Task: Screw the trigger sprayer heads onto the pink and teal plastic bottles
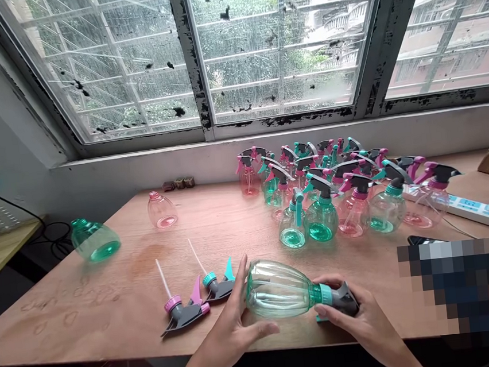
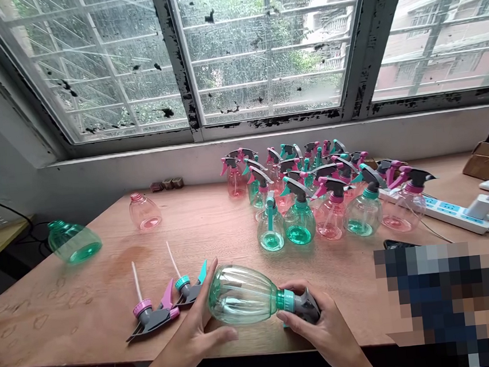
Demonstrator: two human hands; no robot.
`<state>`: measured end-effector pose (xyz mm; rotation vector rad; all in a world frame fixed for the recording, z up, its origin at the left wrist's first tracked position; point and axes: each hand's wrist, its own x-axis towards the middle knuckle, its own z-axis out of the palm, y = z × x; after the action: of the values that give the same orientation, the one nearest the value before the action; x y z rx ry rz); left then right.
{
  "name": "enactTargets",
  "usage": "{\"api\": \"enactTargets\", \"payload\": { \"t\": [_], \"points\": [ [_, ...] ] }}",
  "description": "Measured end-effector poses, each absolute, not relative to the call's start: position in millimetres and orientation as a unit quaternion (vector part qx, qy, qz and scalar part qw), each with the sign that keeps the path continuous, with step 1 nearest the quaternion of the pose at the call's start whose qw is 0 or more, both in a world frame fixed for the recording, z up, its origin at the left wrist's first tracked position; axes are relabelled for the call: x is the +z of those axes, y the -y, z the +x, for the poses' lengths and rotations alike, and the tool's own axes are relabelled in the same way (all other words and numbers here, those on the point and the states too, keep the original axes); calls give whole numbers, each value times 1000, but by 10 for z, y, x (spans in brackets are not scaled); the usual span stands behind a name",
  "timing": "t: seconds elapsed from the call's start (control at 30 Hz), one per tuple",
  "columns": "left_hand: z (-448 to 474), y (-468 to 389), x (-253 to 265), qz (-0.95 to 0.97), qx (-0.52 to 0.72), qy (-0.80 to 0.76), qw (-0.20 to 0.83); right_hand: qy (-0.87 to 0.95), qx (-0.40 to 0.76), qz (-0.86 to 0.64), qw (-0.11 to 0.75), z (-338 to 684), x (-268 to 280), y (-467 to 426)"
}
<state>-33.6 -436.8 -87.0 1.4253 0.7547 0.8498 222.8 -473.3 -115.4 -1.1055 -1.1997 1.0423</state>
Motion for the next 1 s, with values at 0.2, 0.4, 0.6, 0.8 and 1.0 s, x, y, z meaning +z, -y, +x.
{"api": "enactTargets", "payload": {
  "t": [0.2, 0.4, 0.6, 0.8, 1.0],
  "points": [
    [-334, 4352, -856, 616, 353, -358, 607, 503, 445, -475, 569, 2227, -1146, 4737],
    [-309, 4389, -804, 648, 352, -361, 570, 494, 461, -462, 574, 2245, -1158, 4721],
    [-343, 4362, -866, 638, 340, -397, 565, 528, 446, -471, 548, 2257, -1154, 4726],
    [-342, 4367, -841, 665, 332, -401, 536, 507, 464, -461, 561, 2251, -1164, 4719],
    [-325, 4372, -841, 657, 345, -386, 548, 523, 458, -465, 547, 2252, -1145, 4722]
  ]
}}
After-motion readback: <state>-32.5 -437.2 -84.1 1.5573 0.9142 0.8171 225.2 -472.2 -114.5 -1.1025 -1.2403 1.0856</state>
